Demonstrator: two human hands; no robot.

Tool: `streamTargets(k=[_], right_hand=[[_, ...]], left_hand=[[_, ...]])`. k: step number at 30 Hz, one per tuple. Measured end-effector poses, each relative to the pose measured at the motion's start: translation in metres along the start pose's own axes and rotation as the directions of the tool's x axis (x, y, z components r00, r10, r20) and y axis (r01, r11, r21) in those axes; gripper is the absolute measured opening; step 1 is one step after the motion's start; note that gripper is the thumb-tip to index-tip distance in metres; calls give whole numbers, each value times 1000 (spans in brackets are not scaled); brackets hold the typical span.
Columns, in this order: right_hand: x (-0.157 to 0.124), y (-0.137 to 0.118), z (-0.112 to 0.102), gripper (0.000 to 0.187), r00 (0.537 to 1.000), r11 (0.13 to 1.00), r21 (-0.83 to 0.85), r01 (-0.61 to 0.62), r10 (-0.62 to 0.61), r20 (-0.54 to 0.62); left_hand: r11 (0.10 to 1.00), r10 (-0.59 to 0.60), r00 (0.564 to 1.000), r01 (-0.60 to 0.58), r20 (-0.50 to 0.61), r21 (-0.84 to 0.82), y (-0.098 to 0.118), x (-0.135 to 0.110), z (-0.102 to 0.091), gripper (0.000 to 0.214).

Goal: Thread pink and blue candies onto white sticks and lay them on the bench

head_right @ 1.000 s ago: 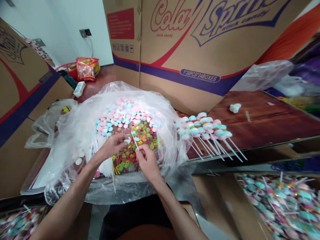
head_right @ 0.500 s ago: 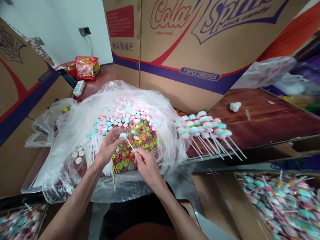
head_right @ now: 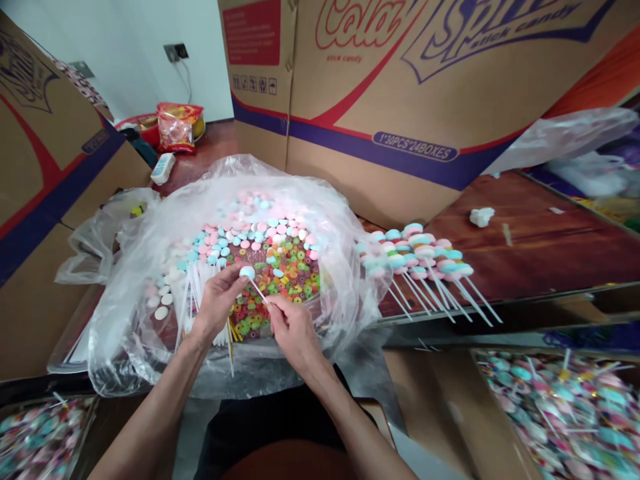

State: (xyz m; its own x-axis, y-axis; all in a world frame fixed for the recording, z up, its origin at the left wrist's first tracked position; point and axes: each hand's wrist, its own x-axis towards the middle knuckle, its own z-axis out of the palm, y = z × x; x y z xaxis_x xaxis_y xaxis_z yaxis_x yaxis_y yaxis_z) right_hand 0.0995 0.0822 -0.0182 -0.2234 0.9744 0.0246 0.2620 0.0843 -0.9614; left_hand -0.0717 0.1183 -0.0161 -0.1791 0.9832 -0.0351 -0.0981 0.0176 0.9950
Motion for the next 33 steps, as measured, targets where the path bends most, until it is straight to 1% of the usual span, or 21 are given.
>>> streamTargets(k=[3, 6, 9, 12, 15, 18, 21, 23, 24, 26, 27, 29, 31, 33], right_hand=[[2, -3, -2, 30, 999, 999, -27, 19, -18, 32], [3, -8, -3, 30, 997, 1000, 22, -7, 6, 80], [1, -13, 1, 29, 996, 990, 122, -76, 70, 55], [0, -16, 12, 28, 993, 969, 220, -117, 116, 15], [2, -16, 23, 27, 993, 955, 277, -110, 120, -19], [8, -15, 27, 28, 994, 965, 249, -79, 95, -56], [12, -12, 19, 31, 994, 977, 204, -64, 80, -75], [12, -8, 8, 29, 994, 985, 161, -61, 74, -77], [12, -5, 3, 28, 994, 990, 127, -58, 69, -85], [10, 2, -7, 27, 990, 997, 54, -55, 62, -126], [9, 5, -10, 27, 987, 998, 26, -59, 62, -146], [6, 11, -14, 27, 983, 998, -3, -70, 68, -171], [4, 14, -13, 26, 982, 997, -13, -75, 71, -174], [3, 15, -12, 27, 982, 997, -27, -74, 68, -174]], left_hand=[[992, 73, 997, -74, 6, 100, -4, -2, -2, 26], [966, 144, 989, -147, 30, 214, -7, -5, -5, 21], [926, 213, 977, -212, 30, 311, -9, -8, -6, 18], [889, 271, 962, -260, 24, 376, -9, -12, -3, 16], [880, 267, 964, -245, 3, 407, -9, -20, 2, 17], [895, 226, 974, -211, 6, 393, -7, -31, 7, 21], [917, 191, 979, -206, 77, 343, -3, -36, 11, 24], [918, 181, 974, -216, 133, 334, 1, -31, 12, 27], [906, 184, 971, -227, 152, 356, 3, -25, 13, 28], [841, 221, 958, -282, 184, 462, 4, -8, 15, 28], [781, 247, 944, -327, 217, 533, 4, 1, 15, 28], [640, 270, 906, -422, 327, 642, 3, 21, 16, 29], [541, 242, 867, -494, 436, 681, 1, 36, 16, 30], [492, 211, 844, -528, 494, 692, 0, 45, 15, 28]])
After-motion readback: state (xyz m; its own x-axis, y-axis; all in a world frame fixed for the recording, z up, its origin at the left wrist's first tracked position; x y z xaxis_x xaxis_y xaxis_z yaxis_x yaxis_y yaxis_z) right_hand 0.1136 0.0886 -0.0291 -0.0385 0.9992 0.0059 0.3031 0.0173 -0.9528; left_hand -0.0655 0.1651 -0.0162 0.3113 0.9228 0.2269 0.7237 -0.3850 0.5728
